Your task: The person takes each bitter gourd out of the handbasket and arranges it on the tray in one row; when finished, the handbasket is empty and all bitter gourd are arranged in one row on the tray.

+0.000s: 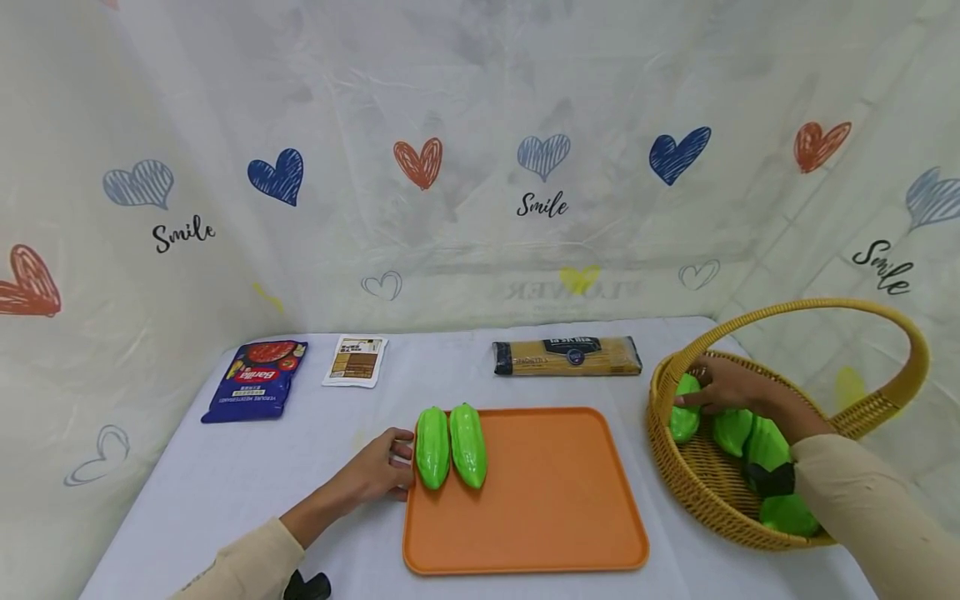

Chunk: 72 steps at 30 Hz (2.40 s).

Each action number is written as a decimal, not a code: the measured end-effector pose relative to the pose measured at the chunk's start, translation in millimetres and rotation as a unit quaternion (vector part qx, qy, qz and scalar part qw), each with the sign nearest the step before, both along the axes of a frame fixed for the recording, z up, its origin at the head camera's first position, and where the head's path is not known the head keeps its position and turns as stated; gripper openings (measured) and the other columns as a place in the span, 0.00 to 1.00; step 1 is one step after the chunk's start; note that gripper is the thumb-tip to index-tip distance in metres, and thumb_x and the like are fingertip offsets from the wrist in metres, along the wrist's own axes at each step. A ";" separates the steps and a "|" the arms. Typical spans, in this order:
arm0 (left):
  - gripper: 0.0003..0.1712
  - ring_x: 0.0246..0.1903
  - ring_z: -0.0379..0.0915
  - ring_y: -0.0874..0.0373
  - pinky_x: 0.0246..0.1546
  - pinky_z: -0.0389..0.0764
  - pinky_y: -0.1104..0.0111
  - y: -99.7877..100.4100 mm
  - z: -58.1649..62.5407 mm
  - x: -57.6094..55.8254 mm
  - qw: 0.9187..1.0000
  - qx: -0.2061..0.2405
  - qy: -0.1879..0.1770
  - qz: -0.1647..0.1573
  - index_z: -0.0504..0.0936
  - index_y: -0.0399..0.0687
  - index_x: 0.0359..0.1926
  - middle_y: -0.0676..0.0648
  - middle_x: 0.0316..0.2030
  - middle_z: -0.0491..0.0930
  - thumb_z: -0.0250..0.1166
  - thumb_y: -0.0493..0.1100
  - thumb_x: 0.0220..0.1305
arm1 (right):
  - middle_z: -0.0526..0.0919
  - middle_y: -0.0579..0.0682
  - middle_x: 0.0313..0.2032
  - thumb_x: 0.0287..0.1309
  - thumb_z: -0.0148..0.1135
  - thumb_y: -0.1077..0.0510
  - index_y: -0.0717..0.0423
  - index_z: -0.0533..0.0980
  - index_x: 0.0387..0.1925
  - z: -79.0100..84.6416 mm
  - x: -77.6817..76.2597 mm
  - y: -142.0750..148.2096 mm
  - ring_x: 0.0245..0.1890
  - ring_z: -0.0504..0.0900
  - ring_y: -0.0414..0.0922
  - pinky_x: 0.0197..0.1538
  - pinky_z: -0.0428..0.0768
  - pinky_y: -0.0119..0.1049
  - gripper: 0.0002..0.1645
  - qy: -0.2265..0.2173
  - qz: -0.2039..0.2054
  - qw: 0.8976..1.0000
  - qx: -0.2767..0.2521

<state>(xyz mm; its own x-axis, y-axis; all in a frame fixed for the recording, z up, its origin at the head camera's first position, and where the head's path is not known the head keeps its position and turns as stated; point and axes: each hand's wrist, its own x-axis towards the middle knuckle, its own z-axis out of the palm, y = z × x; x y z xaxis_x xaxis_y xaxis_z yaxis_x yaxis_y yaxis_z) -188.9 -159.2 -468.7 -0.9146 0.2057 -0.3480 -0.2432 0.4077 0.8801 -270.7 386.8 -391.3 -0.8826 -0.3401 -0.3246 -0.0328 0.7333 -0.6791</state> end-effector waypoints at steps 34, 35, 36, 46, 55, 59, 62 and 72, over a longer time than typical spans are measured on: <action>0.42 0.41 0.77 0.51 0.34 0.89 0.60 -0.9 -0.3 1.6 1.000 0.012 0.010 -0.008 0.63 0.31 0.68 0.37 0.50 0.71 0.67 0.28 0.51 | 0.58 0.86 0.64 0.67 0.62 0.47 0.75 0.54 0.71 14.3 13.6 1.4 0.53 0.82 0.62 0.49 0.86 0.51 0.48 0.025 -0.007 1.000 0.011; 0.42 0.41 0.77 0.51 0.34 0.89 0.60 -0.9 -0.2 1.7 1.000 0.013 0.010 -0.008 0.63 0.31 0.68 0.37 0.50 0.71 0.67 0.28 0.51 | 0.56 0.86 0.64 0.67 0.62 0.47 0.76 0.52 0.72 15.1 14.5 1.4 0.53 0.81 0.63 0.50 0.86 0.51 0.49 0.022 -0.007 1.000 0.013; 0.42 0.41 0.77 0.51 0.34 0.89 0.60 -0.9 -0.3 1.7 1.000 0.013 0.010 -0.008 0.63 0.31 0.68 0.37 0.50 0.71 0.67 0.28 0.51 | 0.53 0.87 0.65 0.67 0.61 0.47 0.76 0.51 0.72 16.2 15.6 1.4 0.54 0.81 0.63 0.50 0.86 0.51 0.50 0.020 -0.009 1.000 0.014; 0.42 0.41 0.78 0.52 0.34 0.89 0.60 -0.7 -0.3 0.4 1.000 0.015 0.009 -0.009 0.63 0.31 0.68 0.37 0.50 0.71 0.68 0.29 0.51 | 0.48 0.86 0.68 0.70 0.57 0.44 0.73 0.44 0.75 23.7 25.3 3.6 0.50 0.85 0.58 0.54 0.83 0.56 0.52 0.009 -0.021 1.000 0.019; 0.42 0.40 0.78 0.52 0.34 0.89 0.60 -0.4 0.1 1.5 1.000 0.008 0.010 -0.008 0.63 0.31 0.68 0.37 0.50 0.72 0.67 0.29 0.51 | 0.49 0.84 0.69 0.69 0.59 0.48 0.70 0.46 0.76 34.2 39.4 2.5 0.60 0.75 0.68 0.52 0.86 0.49 0.50 0.026 -0.017 0.999 -0.015; 0.42 0.41 0.78 0.52 0.34 0.89 0.60 -0.2 -0.2 1.5 1.000 0.007 0.008 -0.007 0.63 0.31 0.68 0.37 0.50 0.72 0.67 0.29 0.51 | 0.53 0.80 0.70 0.70 0.58 0.47 0.65 0.49 0.77 37.0 47.1 5.5 0.66 0.65 0.75 0.50 0.86 0.51 0.47 0.049 -0.003 0.999 -0.003; 0.42 0.41 0.78 0.52 0.34 0.89 0.60 -0.5 -0.7 1.3 1.000 0.006 0.008 -0.007 0.63 0.31 0.68 0.37 0.50 0.72 0.68 0.29 0.51 | 0.55 0.76 0.71 0.70 0.57 0.48 0.61 0.53 0.76 39.2 53.5 7.5 0.67 0.60 0.75 0.49 0.85 0.51 0.43 0.059 0.011 0.998 -0.006; 0.42 0.41 0.78 0.52 0.34 0.89 0.60 -2.0 -1.5 0.0 1.000 0.006 0.007 -0.014 0.63 0.32 0.68 0.37 0.51 0.72 0.69 0.31 0.52 | 0.55 0.65 0.74 0.71 0.55 0.54 0.48 0.60 0.74 44.2 69.7 6.0 0.60 0.64 0.23 0.47 0.84 0.36 0.33 0.056 0.044 0.996 -0.051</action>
